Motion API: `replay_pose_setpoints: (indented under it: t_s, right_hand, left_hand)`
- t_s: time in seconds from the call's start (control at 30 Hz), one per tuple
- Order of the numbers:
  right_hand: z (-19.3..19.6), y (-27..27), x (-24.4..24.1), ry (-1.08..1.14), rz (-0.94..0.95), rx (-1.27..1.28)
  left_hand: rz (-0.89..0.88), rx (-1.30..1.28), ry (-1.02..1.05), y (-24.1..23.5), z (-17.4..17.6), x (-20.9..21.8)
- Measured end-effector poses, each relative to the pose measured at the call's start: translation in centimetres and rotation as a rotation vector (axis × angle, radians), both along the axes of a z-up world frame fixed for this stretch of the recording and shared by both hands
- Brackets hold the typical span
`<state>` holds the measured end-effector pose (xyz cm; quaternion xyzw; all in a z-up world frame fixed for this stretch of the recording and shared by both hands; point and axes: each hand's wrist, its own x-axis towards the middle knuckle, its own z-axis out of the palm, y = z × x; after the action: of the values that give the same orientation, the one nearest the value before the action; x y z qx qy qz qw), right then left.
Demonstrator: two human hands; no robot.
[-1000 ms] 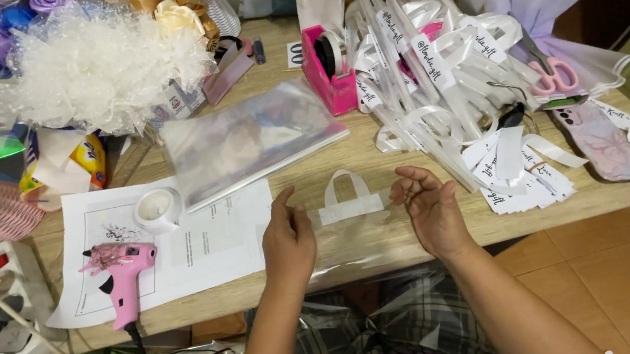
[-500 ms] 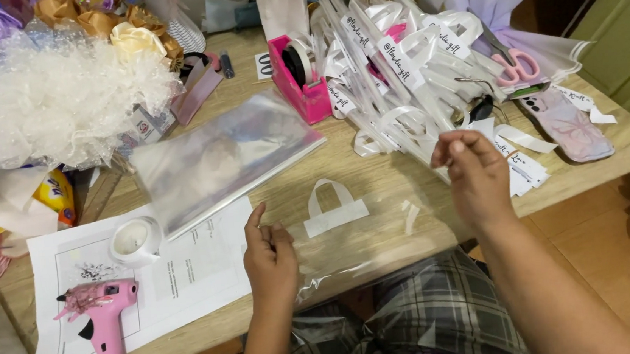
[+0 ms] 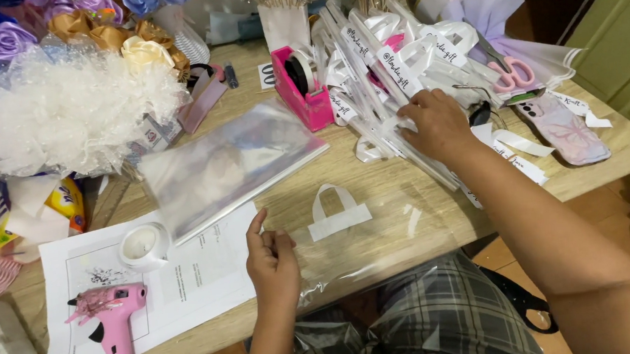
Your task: The person assembles floral tags by using a glue gun to attach a paper handle to a clear plastic bag and then pressing a printed label onto the surface.
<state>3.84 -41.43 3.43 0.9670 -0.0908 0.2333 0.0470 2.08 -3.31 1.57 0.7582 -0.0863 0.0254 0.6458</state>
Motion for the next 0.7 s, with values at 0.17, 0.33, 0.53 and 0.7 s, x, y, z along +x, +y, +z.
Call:
replay_pose_setpoints:
  t_s: [0.17,0.33,0.53,0.7]
  right_hand:
    - [0.4,-0.6,0.9,-0.304,0.057,0.036]
    - [5.2,4.5,-2.6,-0.605,0.422,0.275]
    - [5.7,13.1,-5.9,-0.553,0.772,-0.023]
    - [4.4,16.8,-6.8,-0.467,0.906,-0.117]
  left_hand:
    - [-0.002,-0.003,-0.008,0.1,0.7,-0.4]
    - [-0.039,-0.062,0.005,0.2,1.1,-0.4]
    - [-0.114,-0.019,-0.209,0.6,0.0,-0.1]
    - [-0.334,0.017,-0.511,0.7,0.5,-0.3]
